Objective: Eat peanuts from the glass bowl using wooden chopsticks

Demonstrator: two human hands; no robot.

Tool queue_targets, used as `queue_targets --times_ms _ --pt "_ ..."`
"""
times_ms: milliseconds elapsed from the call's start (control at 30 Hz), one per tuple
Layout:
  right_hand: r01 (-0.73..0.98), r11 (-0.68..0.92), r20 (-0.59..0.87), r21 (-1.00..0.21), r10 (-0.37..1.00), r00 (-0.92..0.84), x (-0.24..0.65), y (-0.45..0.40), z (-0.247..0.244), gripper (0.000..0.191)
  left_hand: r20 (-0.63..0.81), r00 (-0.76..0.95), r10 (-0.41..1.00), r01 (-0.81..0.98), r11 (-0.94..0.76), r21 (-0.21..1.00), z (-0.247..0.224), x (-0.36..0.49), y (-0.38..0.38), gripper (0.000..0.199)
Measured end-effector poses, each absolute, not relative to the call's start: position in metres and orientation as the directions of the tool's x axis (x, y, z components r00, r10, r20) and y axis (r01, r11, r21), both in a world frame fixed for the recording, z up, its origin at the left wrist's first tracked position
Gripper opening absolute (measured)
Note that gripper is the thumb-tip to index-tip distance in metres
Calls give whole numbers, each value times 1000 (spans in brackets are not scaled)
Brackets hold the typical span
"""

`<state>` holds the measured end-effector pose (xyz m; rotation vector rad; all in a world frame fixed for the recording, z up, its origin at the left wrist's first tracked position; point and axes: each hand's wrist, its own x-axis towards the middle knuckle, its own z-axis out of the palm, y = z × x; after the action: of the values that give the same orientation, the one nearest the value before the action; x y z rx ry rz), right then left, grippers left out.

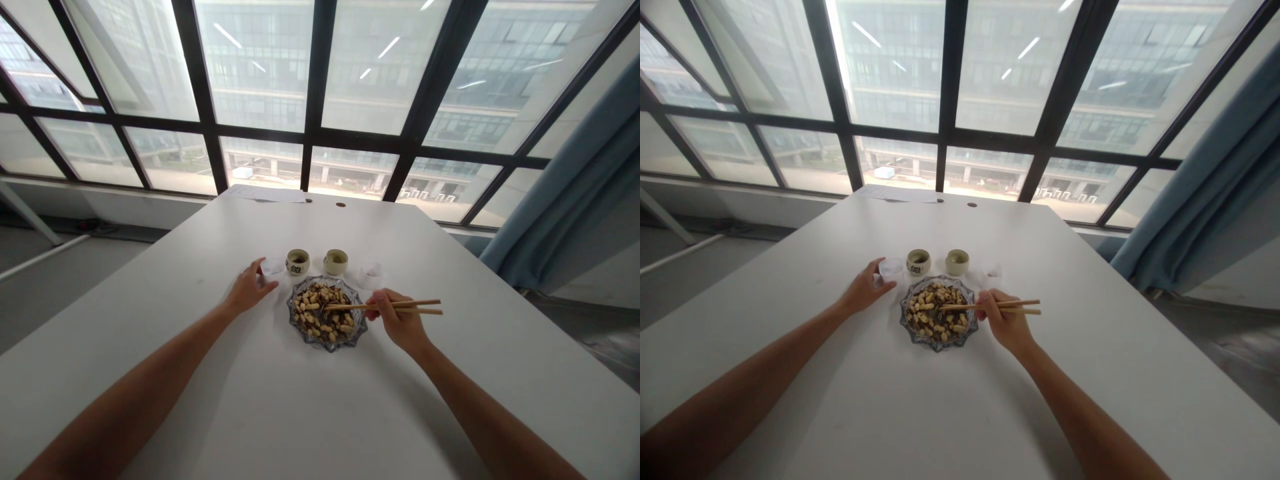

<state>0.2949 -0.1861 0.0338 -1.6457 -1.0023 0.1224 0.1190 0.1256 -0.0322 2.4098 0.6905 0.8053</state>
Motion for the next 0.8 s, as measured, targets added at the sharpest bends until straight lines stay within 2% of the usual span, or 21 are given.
queue_targets --times_ms 100,200,333,400,600,800 --pt "503 27 424 -864 580 696 301 -188 39 54 393 696 601 303 -742 598 -32 119 125 76" --pt "411 57 376 -910 535 757 307 -192 52 59 386 702 598 305 -743 595 -31 119 125 77" --pt "249 4 185 -968 685 705 312 -196 62 63 398 695 599 308 -748 588 -32 119 125 76" --pt "235 -42 131 -971 729 671 311 -194 59 62 402 691 600 307 -748 589 -32 119 125 76" --pt "355 46 308 -934 609 731 306 -184 34 56 385 704 597 300 -741 601 -32 119 126 77" --pt "397 83 388 -914 471 793 305 -183 30 56 383 701 602 310 -740 597 -32 119 126 76"
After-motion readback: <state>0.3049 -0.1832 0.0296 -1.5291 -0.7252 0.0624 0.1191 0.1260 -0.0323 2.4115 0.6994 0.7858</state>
